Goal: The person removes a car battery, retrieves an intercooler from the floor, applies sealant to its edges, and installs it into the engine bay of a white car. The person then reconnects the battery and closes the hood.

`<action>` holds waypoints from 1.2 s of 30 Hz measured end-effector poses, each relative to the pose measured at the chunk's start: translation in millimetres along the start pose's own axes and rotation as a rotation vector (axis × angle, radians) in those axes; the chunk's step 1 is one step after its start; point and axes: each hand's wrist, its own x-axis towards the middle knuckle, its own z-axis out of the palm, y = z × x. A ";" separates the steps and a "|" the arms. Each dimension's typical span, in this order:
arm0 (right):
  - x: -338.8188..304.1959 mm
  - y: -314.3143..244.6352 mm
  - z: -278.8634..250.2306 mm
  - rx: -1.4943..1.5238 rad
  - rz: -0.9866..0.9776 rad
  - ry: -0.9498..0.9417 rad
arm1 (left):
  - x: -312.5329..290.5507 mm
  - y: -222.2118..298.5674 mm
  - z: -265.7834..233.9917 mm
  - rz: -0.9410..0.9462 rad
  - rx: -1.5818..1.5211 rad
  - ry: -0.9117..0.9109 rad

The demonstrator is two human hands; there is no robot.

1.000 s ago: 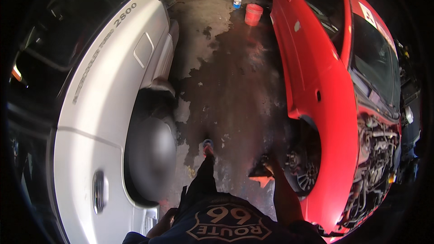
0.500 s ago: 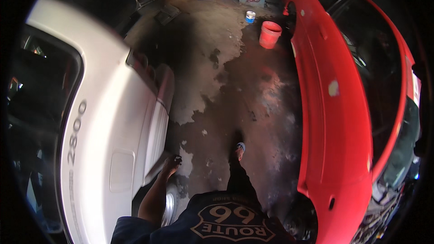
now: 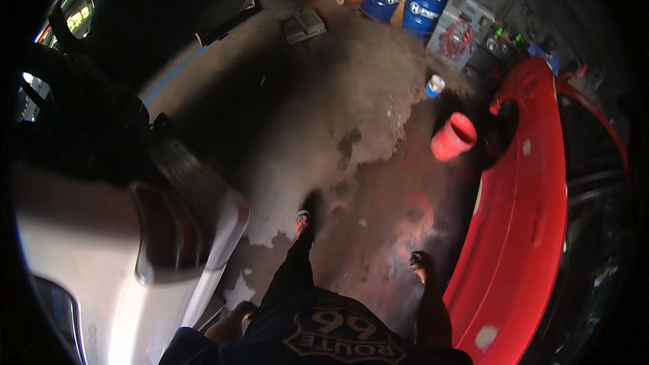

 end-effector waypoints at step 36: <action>1243.6 -688.2 198.3 -0.046 0.204 -0.272 | 546.2 969.1 -686.4 0.158 0.235 0.003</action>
